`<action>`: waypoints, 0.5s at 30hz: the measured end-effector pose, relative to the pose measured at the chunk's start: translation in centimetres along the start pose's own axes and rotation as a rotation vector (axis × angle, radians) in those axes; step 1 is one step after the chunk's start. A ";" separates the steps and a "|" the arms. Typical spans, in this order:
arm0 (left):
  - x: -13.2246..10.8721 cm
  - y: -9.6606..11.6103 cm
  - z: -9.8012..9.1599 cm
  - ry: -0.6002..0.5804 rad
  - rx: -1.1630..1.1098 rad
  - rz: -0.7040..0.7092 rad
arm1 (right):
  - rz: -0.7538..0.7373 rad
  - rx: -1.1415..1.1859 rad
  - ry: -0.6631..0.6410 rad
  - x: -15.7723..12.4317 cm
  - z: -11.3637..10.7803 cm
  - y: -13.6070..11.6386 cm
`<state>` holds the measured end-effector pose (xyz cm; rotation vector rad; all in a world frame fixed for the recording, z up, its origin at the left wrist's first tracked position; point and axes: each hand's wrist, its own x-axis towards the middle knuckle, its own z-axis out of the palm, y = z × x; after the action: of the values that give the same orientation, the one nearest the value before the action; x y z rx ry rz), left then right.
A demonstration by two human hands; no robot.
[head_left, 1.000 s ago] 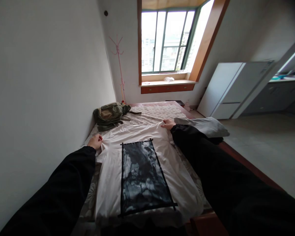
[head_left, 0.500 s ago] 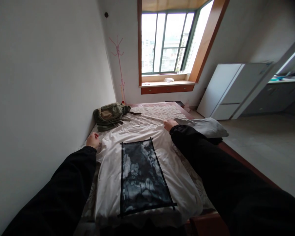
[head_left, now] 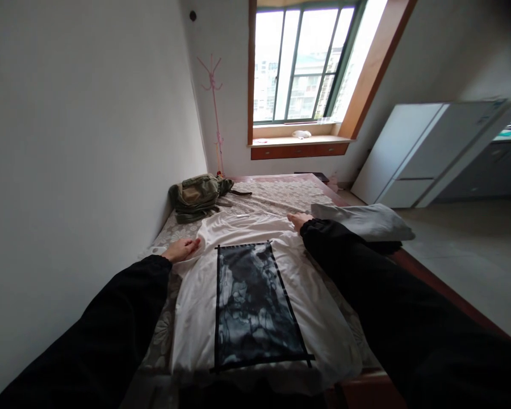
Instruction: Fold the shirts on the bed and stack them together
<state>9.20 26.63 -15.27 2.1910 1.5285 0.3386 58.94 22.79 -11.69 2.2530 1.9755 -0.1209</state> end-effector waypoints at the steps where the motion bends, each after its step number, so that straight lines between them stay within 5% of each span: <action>1: 0.0 0.3 0.1 -0.023 -0.015 0.035 | 0.001 -0.020 -0.012 0.0 0.2 -0.1; 15: 1.3 2.4 2.1 0.095 0.073 0.154 | -0.028 -0.087 -0.011 -1.4 1.3 -0.3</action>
<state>12.54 26.73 -16.00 2.3874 1.4451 0.4475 58.53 21.23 -12.81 2.1669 1.9679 -0.0494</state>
